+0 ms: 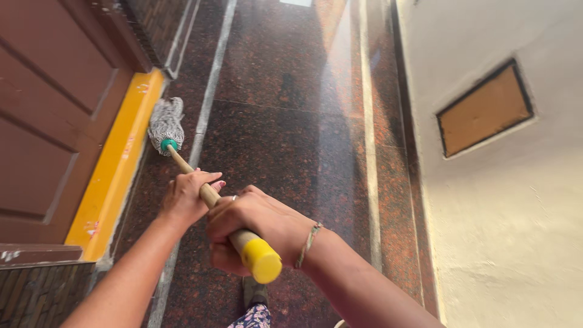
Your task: The person mops a dark, speckled tiled floor in a narrow hallway using a string mop with a wooden handle. They move the mop back and forth along the length of the corridor, cleaning the surface near a shoe rack and a brown door.
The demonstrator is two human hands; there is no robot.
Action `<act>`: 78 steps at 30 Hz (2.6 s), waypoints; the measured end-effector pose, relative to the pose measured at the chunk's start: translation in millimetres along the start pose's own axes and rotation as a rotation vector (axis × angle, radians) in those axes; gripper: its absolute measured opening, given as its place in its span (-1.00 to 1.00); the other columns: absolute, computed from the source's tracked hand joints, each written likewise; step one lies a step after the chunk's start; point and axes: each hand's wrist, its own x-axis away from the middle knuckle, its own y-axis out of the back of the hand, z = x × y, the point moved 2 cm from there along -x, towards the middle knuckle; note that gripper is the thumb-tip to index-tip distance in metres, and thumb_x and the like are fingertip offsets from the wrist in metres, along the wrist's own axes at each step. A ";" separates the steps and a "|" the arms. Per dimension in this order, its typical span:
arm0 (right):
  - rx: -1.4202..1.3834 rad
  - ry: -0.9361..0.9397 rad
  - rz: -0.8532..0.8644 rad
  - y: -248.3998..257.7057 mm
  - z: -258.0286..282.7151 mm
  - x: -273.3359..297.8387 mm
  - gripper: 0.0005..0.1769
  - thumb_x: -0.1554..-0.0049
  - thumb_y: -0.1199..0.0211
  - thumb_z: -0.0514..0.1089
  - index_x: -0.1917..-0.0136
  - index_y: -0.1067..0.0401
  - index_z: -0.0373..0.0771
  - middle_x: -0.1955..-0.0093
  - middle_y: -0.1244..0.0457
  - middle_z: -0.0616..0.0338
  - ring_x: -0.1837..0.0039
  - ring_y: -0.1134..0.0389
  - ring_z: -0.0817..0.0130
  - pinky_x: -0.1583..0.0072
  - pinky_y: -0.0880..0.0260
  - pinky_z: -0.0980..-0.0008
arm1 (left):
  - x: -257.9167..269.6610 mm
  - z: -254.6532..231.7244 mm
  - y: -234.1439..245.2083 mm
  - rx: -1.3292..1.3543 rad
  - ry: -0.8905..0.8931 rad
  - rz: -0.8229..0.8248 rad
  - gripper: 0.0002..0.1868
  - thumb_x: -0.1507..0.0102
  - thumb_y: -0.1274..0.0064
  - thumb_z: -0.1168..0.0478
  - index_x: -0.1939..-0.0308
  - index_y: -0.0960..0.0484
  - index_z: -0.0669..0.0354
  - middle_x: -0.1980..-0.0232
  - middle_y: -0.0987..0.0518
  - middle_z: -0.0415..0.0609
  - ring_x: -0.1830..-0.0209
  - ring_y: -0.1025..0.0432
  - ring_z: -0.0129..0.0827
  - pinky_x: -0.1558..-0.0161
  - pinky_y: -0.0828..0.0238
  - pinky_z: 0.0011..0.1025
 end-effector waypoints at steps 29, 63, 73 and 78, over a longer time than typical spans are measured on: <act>0.298 -0.659 -1.079 6.2 214.5 594.9 -0.66 -0.12 -0.22 -0.28 0.46 -0.27 -0.31 0.43 -0.26 0.13 0.23 -0.37 0.30 0.07 -0.42 0.35 | 199.2 -614.2 -350.8 -0.059 -0.800 0.827 -0.82 -0.02 -0.29 0.15 0.32 -0.74 0.05 0.16 -0.69 0.06 0.07 -0.59 -0.03 0.01 -0.56 -0.15; 0.021 -0.079 0.128 -230.5 145.9 107.8 -0.74 0.11 -0.40 -0.16 0.39 -0.30 -0.18 0.27 -0.27 0.25 0.13 -0.38 0.20 0.11 -0.38 0.24 | 291.4 -6.0 33.7 0.054 0.115 0.031 -0.72 -0.16 -0.29 0.12 0.45 -0.60 0.24 0.33 -0.60 0.14 0.29 -0.54 0.11 0.26 -0.50 -0.08; 0.007 -0.113 0.014 -168.9 200.5 268.4 -0.71 0.23 -0.34 -0.23 0.46 -0.19 -0.21 0.38 -0.20 0.26 0.18 -0.31 0.26 0.05 -0.35 0.33 | 323.1 -163.2 -52.2 0.111 0.037 0.011 -0.70 -0.20 -0.23 0.08 0.48 -0.60 0.22 0.28 -0.63 0.07 0.22 -0.55 0.06 0.07 -0.51 -0.06; 0.037 -0.238 -0.283 -146.9 247.2 431.4 -0.67 -0.08 -0.24 -0.34 0.43 -0.17 -0.28 0.36 -0.16 0.16 0.20 -0.27 0.27 -0.03 -0.33 0.31 | 351.4 -316.2 -137.6 0.041 -0.082 0.163 -0.76 -0.18 -0.23 0.07 0.46 -0.68 0.15 0.19 -0.61 0.13 0.17 -0.55 0.12 0.07 -0.50 0.01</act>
